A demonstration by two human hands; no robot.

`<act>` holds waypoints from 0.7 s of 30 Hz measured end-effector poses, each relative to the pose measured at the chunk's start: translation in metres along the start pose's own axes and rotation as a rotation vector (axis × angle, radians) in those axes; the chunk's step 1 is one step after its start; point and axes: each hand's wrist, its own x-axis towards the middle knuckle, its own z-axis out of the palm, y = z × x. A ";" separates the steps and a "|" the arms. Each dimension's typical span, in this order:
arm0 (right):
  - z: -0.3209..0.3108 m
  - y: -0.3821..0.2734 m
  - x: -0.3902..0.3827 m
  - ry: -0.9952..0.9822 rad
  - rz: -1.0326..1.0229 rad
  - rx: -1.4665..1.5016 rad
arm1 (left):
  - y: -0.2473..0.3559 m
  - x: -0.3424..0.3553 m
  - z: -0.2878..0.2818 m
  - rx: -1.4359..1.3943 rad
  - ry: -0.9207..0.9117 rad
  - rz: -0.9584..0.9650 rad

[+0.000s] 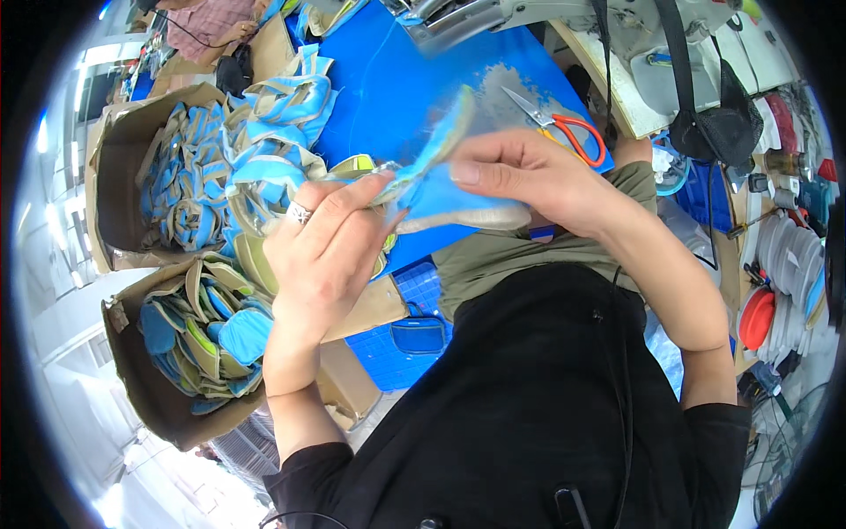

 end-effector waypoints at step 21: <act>0.007 -0.037 -0.021 0.202 -0.535 -1.261 | -0.006 -0.015 0.013 -0.324 0.038 -0.165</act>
